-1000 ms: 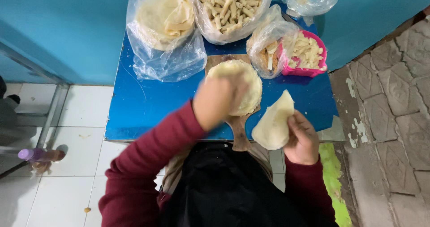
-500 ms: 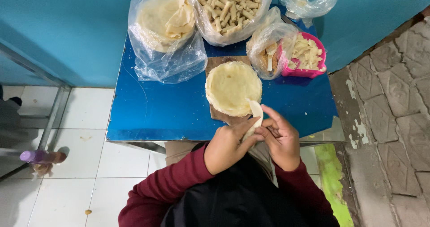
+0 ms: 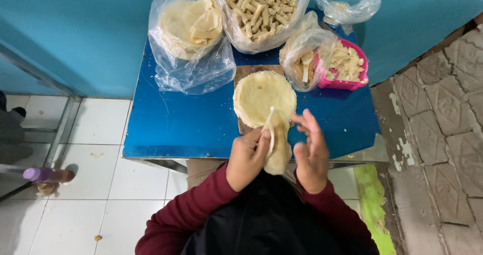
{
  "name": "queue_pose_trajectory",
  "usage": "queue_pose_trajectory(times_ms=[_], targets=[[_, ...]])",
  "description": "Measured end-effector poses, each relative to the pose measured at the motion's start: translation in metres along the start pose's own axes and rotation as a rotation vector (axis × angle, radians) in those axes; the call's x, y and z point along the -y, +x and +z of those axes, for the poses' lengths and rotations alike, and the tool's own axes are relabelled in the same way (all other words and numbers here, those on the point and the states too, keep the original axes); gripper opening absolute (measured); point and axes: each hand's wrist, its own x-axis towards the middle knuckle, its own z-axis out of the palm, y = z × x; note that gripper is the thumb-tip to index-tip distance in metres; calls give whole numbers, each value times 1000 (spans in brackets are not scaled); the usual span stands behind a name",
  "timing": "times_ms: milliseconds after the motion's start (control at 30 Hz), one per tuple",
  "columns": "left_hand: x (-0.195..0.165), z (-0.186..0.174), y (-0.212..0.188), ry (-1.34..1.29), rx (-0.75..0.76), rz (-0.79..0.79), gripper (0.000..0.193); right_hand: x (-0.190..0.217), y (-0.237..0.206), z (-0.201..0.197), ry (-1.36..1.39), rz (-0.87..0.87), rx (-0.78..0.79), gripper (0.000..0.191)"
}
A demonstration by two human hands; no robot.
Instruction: The person places thin dough sheets one at a time onto a round dough base on a wooden board, folds and presses the sheets down by hand, and repeats layering and pressing. Near the end, the person uses a knife to cut the stacked dough and lifts a cut piece.
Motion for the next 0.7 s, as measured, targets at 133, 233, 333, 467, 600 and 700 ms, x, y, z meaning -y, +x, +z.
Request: queue_pose_trajectory(times_ms=[133,233,333,467,600,700], targets=[[-15,13,-5,201,-50,252,25,15,-4,24,285,-4,172,107],[-19,18,-7,300,-52,419,30,23,-5,29,248,-3,140,92],[-13,16,-9,269,-76,445,24,24,-4,27,342,140,55,73],[5,13,-7,-46,-24,-183,16,19,-2,25,460,275,-98,64],[16,14,0,-618,-29,-178,19,5,1,23,595,437,-175,60],[15,11,6,-944,-3,-432,24,-6,-1,22,615,447,-170,53]])
